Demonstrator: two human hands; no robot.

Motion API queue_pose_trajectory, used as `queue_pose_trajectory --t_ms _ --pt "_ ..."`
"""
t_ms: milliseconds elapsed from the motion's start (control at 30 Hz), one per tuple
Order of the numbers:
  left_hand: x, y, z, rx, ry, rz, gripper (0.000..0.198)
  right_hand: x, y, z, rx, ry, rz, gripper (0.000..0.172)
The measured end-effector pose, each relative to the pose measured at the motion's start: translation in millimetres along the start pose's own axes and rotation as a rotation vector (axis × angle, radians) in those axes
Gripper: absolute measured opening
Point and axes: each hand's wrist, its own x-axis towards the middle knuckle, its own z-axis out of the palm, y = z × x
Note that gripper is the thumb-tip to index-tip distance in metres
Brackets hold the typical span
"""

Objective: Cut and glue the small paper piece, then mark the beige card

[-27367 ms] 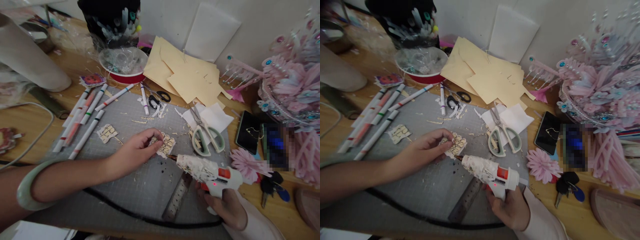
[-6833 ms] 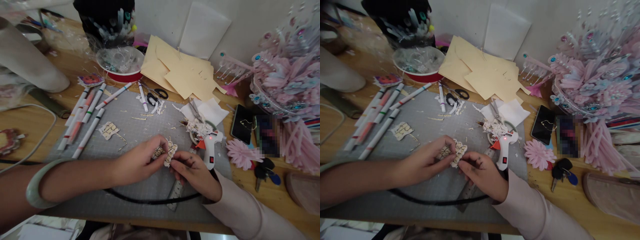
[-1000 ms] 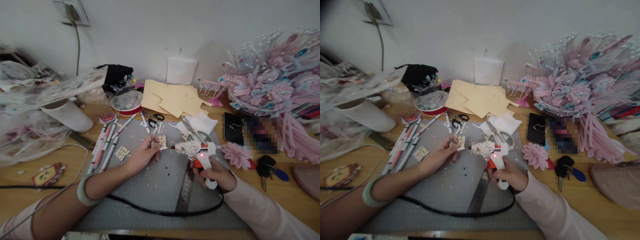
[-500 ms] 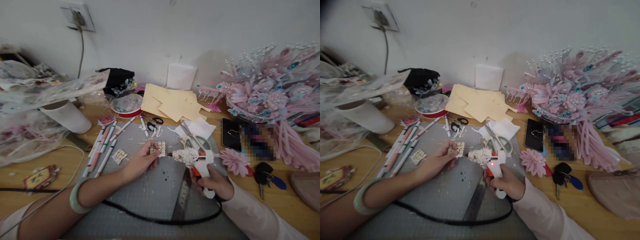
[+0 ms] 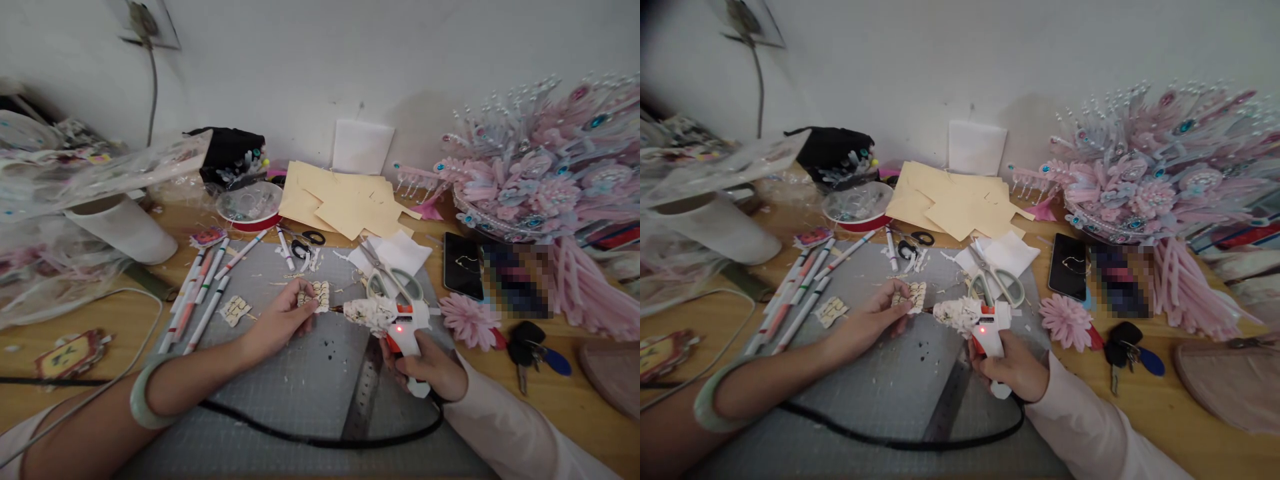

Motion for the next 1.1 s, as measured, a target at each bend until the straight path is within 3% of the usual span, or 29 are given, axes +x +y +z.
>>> queue_pose_trajectory --t_ms 467,1100 --pt "-0.8 1.3 0.8 0.004 0.004 -0.002 0.022 1.6 2.1 -0.9 0.043 0.022 0.021 0.019" --pt "-0.2 -1.1 1.5 -0.037 0.024 0.011 0.021 0.6 -1.4 -1.6 0.048 -0.002 0.017 0.022"
